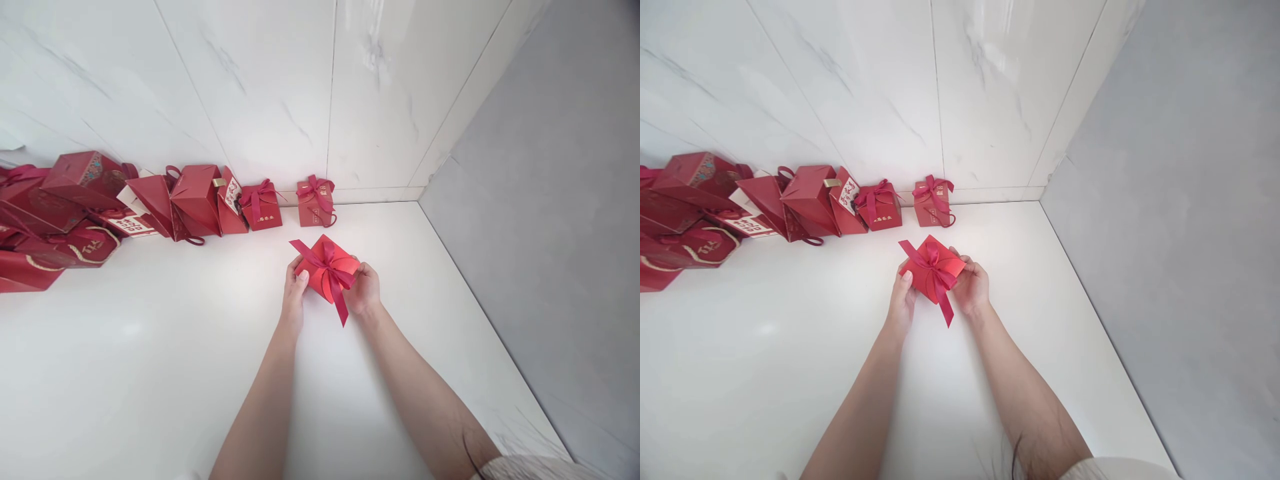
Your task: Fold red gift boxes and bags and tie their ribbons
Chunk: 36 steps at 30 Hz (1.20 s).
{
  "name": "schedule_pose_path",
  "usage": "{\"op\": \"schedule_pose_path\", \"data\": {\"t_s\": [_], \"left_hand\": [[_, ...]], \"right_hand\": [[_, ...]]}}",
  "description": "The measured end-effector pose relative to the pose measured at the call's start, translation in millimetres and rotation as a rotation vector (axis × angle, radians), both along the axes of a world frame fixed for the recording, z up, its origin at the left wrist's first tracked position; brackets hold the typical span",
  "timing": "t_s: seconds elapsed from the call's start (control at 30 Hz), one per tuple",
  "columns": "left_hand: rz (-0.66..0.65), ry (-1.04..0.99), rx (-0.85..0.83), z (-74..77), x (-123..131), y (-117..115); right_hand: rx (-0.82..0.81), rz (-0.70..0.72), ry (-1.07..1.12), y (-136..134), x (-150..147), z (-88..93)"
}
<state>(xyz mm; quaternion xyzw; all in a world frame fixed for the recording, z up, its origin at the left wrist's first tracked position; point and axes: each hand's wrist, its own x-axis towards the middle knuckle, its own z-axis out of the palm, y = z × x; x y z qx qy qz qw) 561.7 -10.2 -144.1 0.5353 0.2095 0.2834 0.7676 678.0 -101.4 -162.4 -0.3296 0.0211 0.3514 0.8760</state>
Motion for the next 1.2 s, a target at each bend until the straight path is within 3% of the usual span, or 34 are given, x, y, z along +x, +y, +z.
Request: {"op": "schedule_pose_path", "data": {"t_s": [0.33, 0.73, 1.2], "left_hand": [[0.015, 0.003, 0.007, 2.6, -0.1, -1.1], [0.052, -0.001, -0.018, 9.9, 2.7, -5.6], [0.000, -0.024, -0.004, 8.5, 2.3, -3.0]], "right_hand": [[0.083, 0.053, 0.167, -0.4, 1.0, 2.8], [0.067, 0.052, 0.161, -0.1, 0.9, 3.5], [0.017, 0.057, 0.056, 1.0, 1.1, 0.4]]}}
